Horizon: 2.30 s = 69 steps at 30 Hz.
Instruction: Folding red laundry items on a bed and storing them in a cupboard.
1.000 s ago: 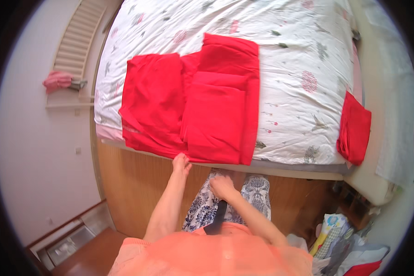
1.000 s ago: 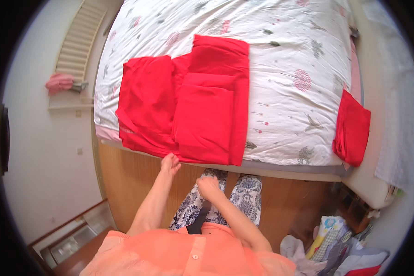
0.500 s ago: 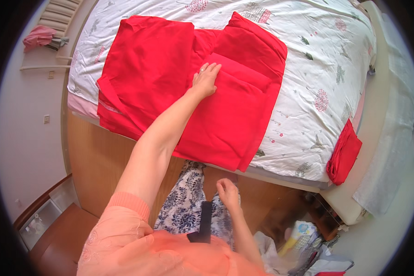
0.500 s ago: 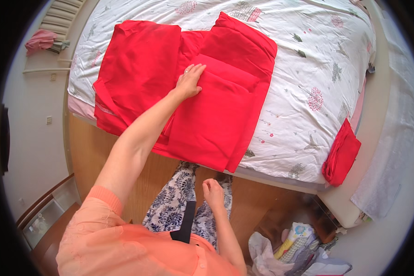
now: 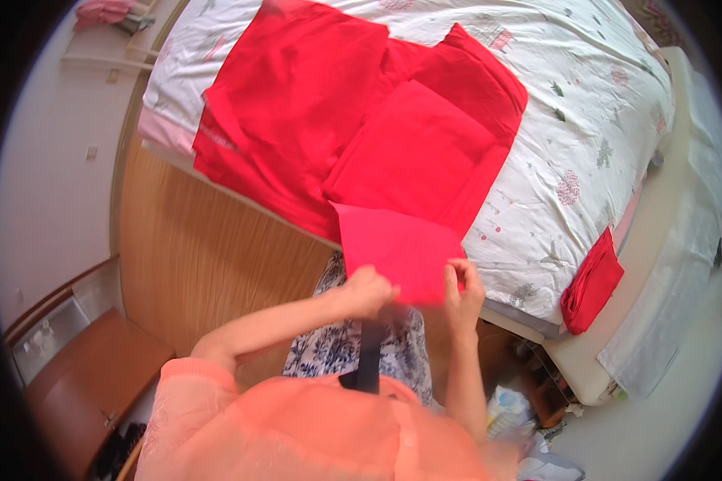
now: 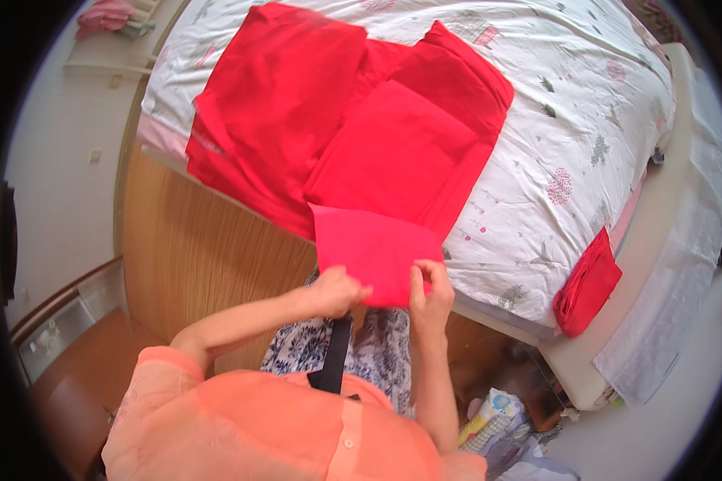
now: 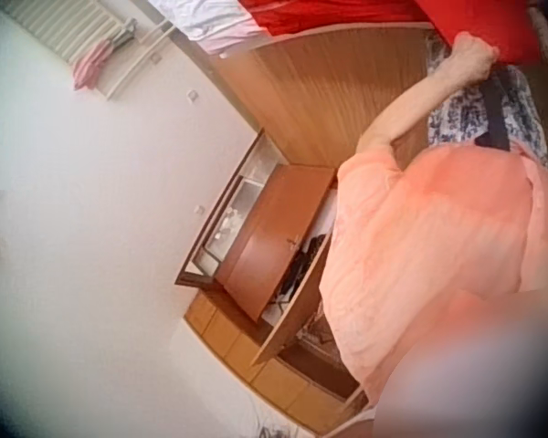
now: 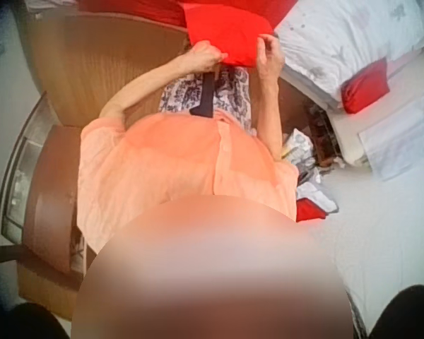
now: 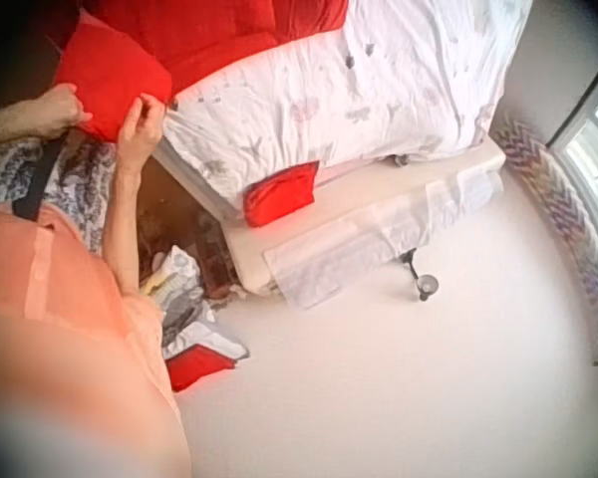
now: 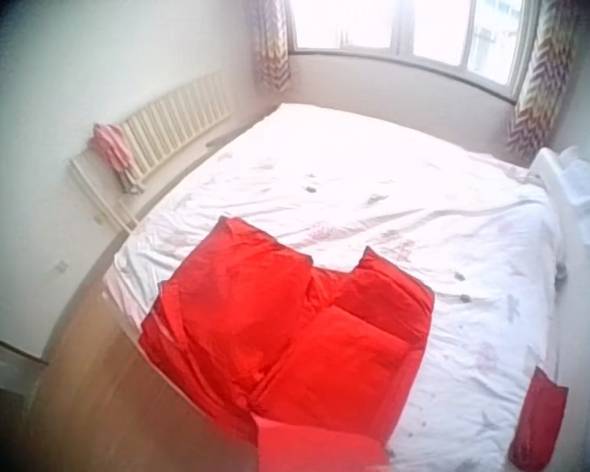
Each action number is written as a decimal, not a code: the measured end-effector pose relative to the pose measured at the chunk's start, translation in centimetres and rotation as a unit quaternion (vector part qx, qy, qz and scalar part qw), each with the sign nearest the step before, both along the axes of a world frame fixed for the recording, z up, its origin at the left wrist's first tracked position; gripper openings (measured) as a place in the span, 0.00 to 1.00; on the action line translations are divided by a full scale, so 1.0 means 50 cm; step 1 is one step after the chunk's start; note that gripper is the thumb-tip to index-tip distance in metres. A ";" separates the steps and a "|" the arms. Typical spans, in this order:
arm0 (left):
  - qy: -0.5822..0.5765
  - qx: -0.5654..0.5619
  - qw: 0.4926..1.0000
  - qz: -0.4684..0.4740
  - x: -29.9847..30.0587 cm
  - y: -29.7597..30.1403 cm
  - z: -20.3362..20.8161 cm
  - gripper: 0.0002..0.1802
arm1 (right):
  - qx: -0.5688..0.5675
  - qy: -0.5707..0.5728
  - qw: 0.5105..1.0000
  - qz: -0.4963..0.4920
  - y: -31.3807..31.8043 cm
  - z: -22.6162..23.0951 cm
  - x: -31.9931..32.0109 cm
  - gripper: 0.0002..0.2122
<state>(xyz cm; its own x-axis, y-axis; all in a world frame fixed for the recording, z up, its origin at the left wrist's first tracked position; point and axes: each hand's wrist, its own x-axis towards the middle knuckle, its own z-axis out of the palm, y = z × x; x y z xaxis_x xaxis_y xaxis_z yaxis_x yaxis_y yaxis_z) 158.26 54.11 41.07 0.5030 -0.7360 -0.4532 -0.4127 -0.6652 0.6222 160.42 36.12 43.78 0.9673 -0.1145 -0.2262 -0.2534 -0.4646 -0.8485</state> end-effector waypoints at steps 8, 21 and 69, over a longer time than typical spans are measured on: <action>0.073 0.000 0.997 0.032 -0.246 0.038 0.161 0.08 | -0.034 0.062 0.940 0.335 0.026 -0.093 -0.060 0.07; -0.041 0.024 0.984 0.174 -0.346 0.099 0.153 0.10 | 0.437 0.402 0.710 -0.379 0.088 -0.378 0.004 0.21; 0.520 -0.387 0.190 0.737 -0.366 -0.092 0.144 0.28 | 0.399 0.521 0.689 0.309 -0.053 0.083 -0.214 0.16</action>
<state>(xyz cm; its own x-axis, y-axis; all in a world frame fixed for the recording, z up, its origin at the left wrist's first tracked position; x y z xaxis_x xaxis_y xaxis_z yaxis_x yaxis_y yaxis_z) 139.97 49.51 48.26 0.3560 -0.1913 -0.9147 0.4816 0.8764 0.0041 149.73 33.48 47.92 0.0410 0.8090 -0.5864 -0.8805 -0.2481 -0.4039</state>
